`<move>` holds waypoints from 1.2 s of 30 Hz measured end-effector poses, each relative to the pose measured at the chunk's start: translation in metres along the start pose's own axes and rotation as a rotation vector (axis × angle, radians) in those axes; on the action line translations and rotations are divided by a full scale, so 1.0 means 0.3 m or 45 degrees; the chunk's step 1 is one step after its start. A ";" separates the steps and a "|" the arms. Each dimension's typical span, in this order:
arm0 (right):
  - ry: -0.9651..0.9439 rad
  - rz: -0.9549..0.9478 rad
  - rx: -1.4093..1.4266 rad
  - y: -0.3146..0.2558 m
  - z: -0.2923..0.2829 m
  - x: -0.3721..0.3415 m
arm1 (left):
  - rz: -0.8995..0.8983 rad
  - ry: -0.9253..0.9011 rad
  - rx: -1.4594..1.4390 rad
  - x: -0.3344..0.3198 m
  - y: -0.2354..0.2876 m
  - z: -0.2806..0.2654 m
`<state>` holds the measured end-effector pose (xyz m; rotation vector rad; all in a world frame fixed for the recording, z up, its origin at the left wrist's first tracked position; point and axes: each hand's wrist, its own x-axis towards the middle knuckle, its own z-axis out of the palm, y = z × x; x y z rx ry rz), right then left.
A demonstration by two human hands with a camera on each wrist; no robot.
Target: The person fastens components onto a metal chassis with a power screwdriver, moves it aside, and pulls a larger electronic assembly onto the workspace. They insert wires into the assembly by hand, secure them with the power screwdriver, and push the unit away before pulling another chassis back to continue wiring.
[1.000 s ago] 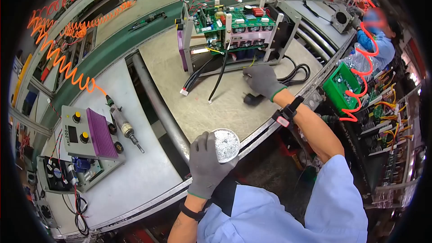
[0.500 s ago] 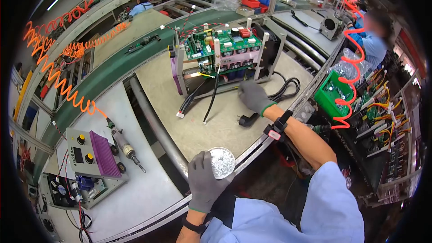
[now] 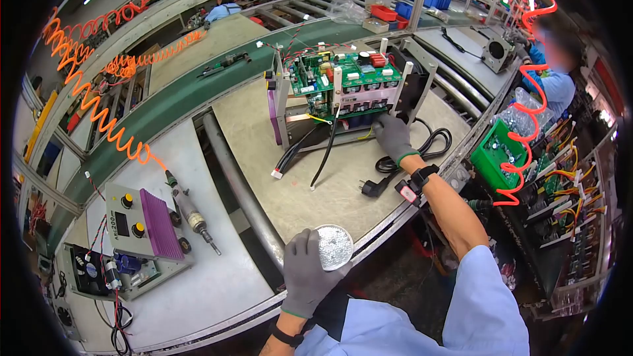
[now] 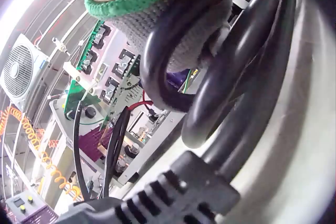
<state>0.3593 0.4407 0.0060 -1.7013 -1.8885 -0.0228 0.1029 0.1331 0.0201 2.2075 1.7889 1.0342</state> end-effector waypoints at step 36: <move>-0.054 0.354 0.946 0.021 -0.011 -0.073 | 0.044 0.017 0.063 0.008 0.012 -0.005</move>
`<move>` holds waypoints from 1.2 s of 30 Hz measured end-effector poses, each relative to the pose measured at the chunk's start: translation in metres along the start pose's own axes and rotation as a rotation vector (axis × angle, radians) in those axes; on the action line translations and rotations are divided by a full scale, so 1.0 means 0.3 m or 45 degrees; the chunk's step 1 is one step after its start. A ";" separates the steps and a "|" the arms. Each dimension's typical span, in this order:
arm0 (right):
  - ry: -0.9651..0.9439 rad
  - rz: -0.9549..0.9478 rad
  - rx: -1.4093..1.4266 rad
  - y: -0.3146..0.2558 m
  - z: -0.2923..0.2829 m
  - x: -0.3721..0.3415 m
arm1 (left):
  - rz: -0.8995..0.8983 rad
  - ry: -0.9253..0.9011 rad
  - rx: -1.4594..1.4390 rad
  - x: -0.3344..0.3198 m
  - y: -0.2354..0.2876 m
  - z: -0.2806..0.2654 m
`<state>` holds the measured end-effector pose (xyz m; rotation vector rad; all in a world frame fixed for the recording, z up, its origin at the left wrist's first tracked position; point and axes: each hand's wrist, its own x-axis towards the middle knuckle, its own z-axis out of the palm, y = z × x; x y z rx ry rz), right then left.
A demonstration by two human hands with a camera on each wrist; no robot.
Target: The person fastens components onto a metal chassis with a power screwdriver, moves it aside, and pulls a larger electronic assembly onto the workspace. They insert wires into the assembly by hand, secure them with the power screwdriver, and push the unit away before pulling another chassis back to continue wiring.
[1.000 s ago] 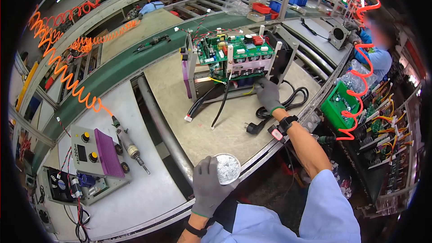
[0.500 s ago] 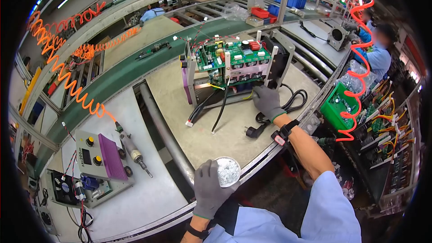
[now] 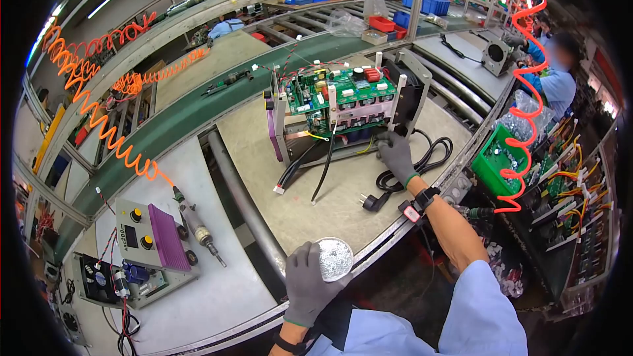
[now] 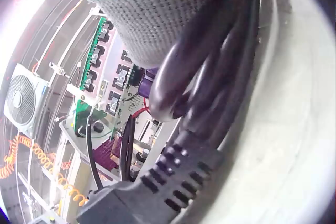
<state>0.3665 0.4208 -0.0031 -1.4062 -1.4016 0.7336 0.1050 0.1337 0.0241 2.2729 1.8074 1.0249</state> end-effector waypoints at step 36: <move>0.159 -0.451 -0.376 0.114 0.018 0.018 | -0.039 0.000 -0.036 -0.013 -0.012 0.005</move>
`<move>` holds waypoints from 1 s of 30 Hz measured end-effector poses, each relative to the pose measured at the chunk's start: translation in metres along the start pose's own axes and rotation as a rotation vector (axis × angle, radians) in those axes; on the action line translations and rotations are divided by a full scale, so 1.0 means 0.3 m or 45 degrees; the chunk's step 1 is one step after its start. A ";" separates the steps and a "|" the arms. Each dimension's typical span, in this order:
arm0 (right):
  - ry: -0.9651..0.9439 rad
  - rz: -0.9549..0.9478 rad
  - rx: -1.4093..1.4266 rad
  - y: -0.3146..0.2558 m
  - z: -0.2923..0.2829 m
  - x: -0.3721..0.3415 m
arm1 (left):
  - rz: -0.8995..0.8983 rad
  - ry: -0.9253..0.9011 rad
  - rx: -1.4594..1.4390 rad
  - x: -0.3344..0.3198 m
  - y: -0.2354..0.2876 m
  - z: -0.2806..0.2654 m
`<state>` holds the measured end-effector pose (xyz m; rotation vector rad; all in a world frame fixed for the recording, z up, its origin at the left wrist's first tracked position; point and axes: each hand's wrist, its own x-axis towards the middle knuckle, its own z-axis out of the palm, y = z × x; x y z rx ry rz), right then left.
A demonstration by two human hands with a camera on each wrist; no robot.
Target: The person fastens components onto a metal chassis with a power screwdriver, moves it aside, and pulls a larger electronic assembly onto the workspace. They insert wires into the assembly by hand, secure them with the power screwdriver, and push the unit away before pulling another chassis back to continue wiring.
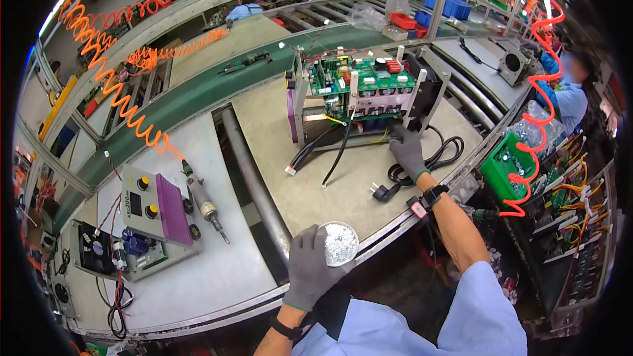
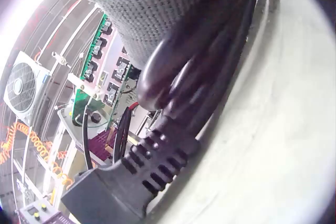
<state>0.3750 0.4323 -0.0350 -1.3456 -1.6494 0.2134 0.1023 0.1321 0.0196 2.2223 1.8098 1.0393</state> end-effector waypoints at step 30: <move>-1.092 -0.754 -0.352 -0.662 -0.165 -0.469 | -0.020 0.065 -0.075 -0.012 -0.019 0.009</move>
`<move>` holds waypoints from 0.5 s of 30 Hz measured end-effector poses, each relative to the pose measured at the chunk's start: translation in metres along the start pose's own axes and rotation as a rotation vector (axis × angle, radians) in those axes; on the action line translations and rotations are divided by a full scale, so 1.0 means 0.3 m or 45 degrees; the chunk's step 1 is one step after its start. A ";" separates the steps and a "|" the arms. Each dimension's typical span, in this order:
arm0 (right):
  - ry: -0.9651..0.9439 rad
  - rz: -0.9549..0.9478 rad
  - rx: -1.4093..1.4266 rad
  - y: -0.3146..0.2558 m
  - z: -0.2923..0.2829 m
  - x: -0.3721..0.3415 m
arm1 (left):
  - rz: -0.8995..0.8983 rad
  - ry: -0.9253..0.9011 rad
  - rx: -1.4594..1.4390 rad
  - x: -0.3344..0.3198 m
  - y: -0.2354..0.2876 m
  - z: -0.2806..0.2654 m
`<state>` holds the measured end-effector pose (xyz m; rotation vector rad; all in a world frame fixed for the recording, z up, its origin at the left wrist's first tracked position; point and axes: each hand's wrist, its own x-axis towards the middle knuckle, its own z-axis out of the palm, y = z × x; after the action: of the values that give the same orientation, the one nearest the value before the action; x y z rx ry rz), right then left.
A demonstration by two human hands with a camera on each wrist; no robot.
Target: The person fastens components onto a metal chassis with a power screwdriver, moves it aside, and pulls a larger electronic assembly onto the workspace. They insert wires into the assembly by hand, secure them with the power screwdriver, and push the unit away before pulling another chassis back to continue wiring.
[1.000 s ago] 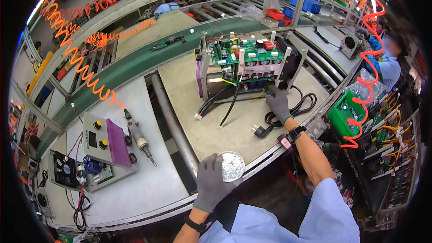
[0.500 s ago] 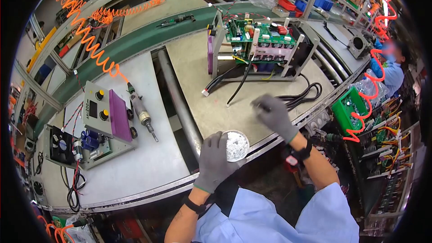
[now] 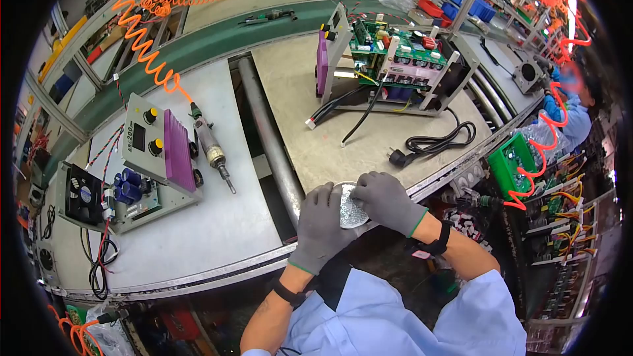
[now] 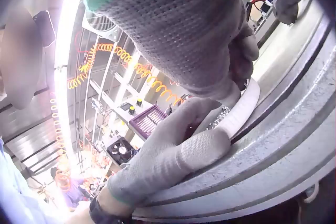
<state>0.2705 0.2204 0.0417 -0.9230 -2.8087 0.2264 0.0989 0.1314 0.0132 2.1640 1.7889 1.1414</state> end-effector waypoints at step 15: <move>0.660 0.463 0.102 0.375 0.025 0.209 | -0.033 -0.057 -0.023 -0.004 0.001 -0.011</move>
<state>0.2837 0.3468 0.0196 -1.2574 -2.1388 0.1211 0.0972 0.1292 0.0151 2.1322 1.7759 1.0902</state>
